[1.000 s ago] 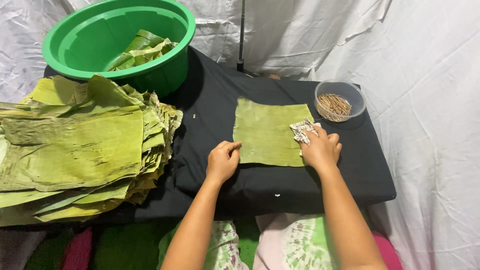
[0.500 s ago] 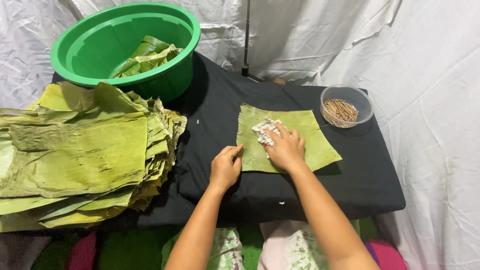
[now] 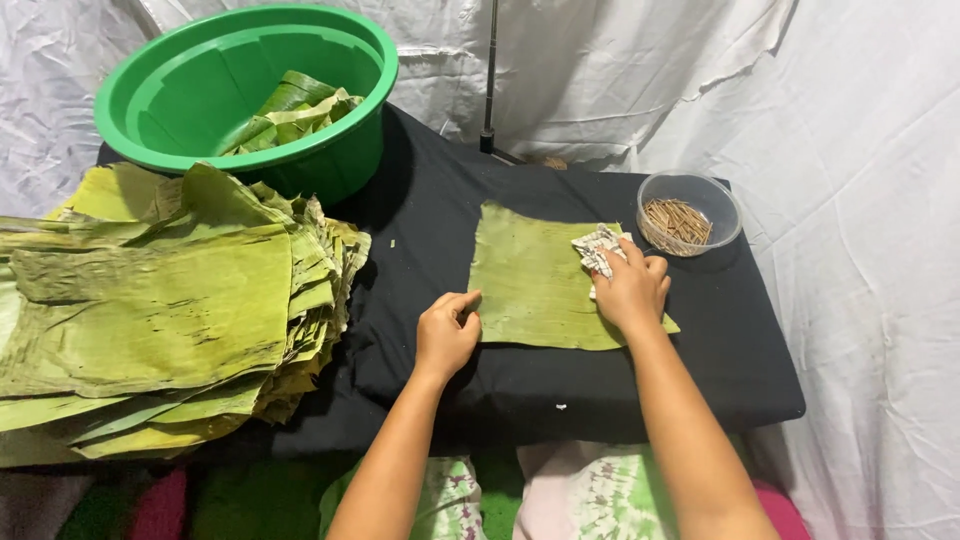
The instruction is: A person is cleaning banana leaves by wiping each one with a white cloth and then stacking them neatly on a table.
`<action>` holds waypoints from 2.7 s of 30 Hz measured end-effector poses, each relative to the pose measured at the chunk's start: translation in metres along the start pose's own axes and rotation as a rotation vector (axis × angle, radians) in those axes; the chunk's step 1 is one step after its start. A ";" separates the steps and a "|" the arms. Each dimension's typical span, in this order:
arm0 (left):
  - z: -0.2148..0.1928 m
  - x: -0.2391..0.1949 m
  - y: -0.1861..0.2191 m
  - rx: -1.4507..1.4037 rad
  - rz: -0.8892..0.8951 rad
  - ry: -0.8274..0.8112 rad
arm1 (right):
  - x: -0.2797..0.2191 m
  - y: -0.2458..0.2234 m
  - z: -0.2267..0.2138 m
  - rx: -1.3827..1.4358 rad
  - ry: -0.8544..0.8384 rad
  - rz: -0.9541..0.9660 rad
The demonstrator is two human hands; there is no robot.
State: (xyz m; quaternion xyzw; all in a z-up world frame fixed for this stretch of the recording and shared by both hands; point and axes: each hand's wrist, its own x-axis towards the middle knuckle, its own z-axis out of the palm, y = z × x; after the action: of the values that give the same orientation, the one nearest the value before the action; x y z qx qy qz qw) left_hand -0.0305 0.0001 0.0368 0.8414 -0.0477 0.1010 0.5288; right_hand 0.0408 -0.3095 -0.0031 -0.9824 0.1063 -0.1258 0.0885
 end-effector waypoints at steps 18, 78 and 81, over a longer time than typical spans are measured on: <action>-0.009 0.002 0.007 -0.045 -0.007 -0.061 | 0.033 -0.076 0.022 0.015 -0.121 -0.198; -0.002 -0.003 0.000 0.190 0.024 -0.115 | -0.079 -0.011 -0.033 -0.078 -0.153 -0.077; 0.001 0.000 -0.005 0.180 0.023 -0.102 | -0.079 0.018 -0.037 -0.106 -0.148 -0.001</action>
State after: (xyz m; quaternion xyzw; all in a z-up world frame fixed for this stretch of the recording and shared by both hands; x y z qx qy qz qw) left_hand -0.0297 0.0015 0.0323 0.8889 -0.0749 0.0678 0.4469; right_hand -0.0468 -0.3143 0.0108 -0.9923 0.1057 -0.0472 0.0438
